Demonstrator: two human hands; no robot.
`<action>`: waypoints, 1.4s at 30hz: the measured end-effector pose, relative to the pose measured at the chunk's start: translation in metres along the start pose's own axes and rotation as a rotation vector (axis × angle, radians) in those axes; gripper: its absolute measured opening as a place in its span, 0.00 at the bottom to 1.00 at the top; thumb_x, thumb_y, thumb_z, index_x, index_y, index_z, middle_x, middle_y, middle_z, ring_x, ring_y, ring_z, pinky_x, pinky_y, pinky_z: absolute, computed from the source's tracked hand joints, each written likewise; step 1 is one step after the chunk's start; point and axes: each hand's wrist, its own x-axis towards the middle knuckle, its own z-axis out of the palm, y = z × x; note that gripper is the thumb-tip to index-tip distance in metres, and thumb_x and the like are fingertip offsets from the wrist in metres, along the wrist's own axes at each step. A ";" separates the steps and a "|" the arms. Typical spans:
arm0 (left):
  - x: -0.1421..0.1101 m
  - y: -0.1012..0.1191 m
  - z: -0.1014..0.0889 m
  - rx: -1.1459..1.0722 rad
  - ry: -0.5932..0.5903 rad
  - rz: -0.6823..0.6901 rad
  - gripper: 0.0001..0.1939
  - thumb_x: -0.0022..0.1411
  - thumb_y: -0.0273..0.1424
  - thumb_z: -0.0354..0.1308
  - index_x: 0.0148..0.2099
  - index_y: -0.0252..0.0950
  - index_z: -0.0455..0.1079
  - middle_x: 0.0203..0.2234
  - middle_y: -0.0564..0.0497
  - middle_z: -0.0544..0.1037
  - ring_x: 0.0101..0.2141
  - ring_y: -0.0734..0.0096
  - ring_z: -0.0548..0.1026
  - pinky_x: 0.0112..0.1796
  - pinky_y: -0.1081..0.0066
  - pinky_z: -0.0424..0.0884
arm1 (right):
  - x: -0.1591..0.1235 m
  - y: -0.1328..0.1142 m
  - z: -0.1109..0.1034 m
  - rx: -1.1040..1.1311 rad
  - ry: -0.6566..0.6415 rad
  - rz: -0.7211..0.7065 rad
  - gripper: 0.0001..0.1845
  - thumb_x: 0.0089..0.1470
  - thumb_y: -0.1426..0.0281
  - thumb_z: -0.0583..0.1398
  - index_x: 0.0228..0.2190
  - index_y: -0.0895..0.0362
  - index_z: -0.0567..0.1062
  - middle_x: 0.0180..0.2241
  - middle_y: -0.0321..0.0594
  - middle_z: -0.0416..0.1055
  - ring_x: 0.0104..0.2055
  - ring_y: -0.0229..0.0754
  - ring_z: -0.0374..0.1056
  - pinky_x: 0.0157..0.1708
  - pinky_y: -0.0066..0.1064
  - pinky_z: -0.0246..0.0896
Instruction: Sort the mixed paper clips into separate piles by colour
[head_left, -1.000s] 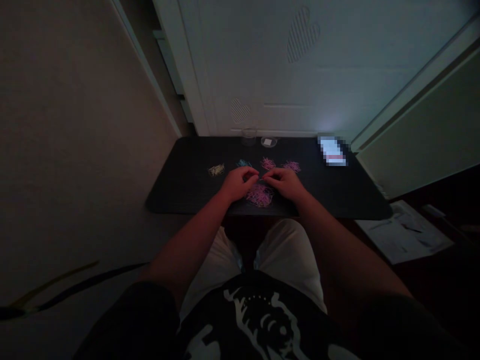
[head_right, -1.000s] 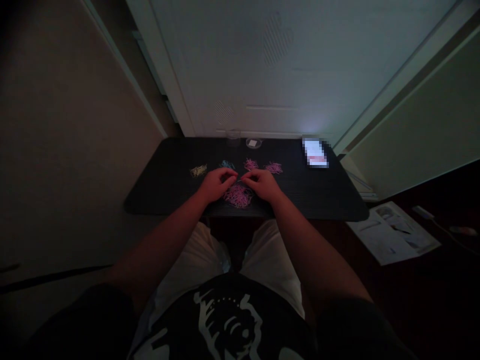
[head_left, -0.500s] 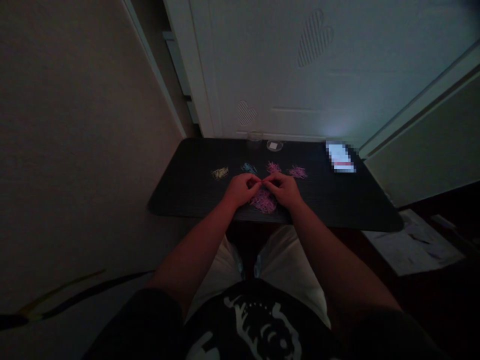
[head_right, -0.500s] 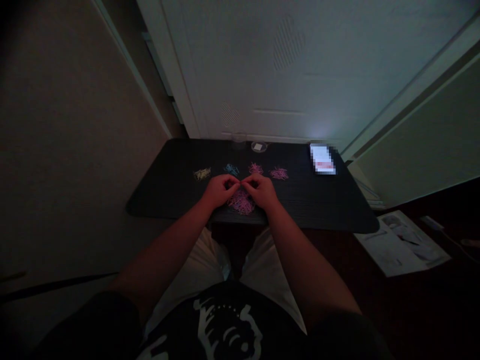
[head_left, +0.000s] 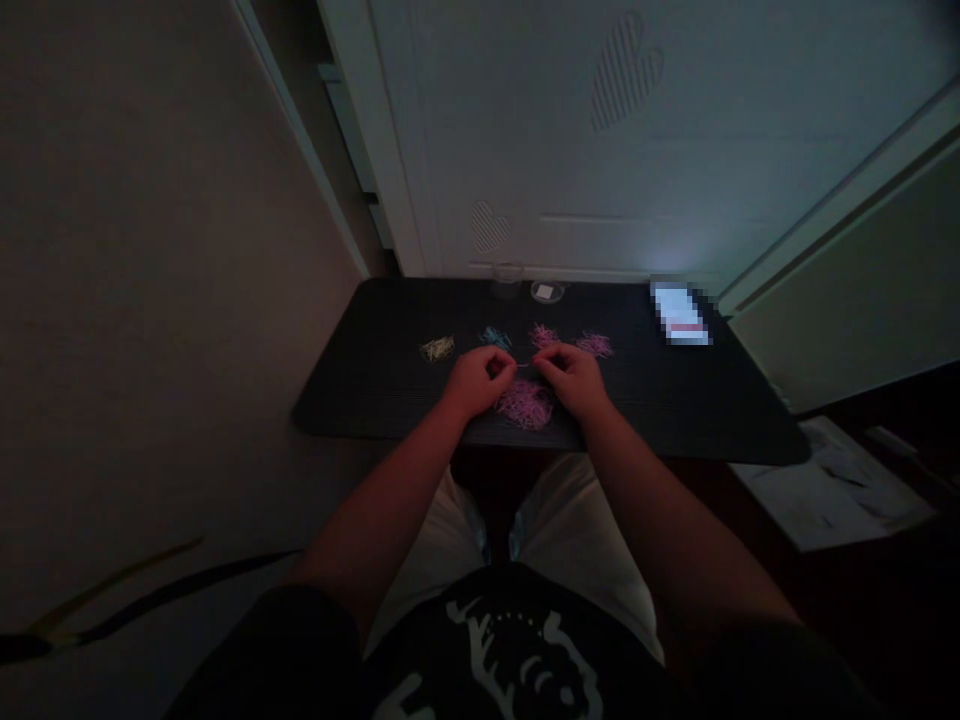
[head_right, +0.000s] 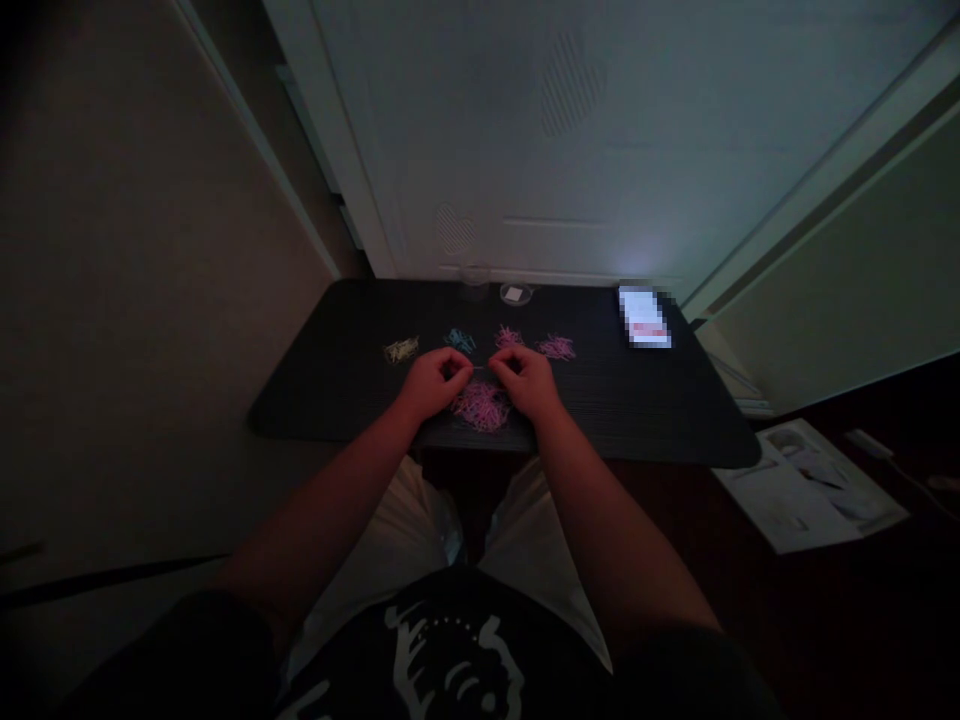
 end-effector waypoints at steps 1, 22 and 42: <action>0.000 0.000 0.000 -0.002 0.001 -0.004 0.07 0.57 0.33 0.56 0.33 0.34 0.72 0.28 0.51 0.77 0.29 0.73 0.72 0.33 0.72 0.68 | 0.000 -0.001 0.000 0.004 -0.008 -0.007 0.09 0.44 0.64 0.62 0.25 0.57 0.75 0.24 0.37 0.71 0.26 0.37 0.64 0.28 0.30 0.59; 0.000 0.003 -0.002 0.051 -0.017 0.016 0.07 0.56 0.32 0.56 0.33 0.35 0.73 0.26 0.52 0.77 0.28 0.74 0.72 0.32 0.73 0.67 | -0.002 -0.006 0.004 -0.059 -0.136 -0.050 0.09 0.44 0.65 0.62 0.29 0.58 0.75 0.24 0.36 0.70 0.25 0.36 0.62 0.26 0.29 0.57; 0.000 0.002 -0.002 0.089 -0.069 0.053 0.09 0.57 0.35 0.56 0.32 0.35 0.74 0.26 0.52 0.77 0.28 0.73 0.72 0.32 0.73 0.67 | -0.001 -0.004 0.005 -0.058 -0.116 -0.060 0.08 0.46 0.65 0.59 0.24 0.57 0.73 0.23 0.37 0.70 0.26 0.37 0.64 0.28 0.29 0.59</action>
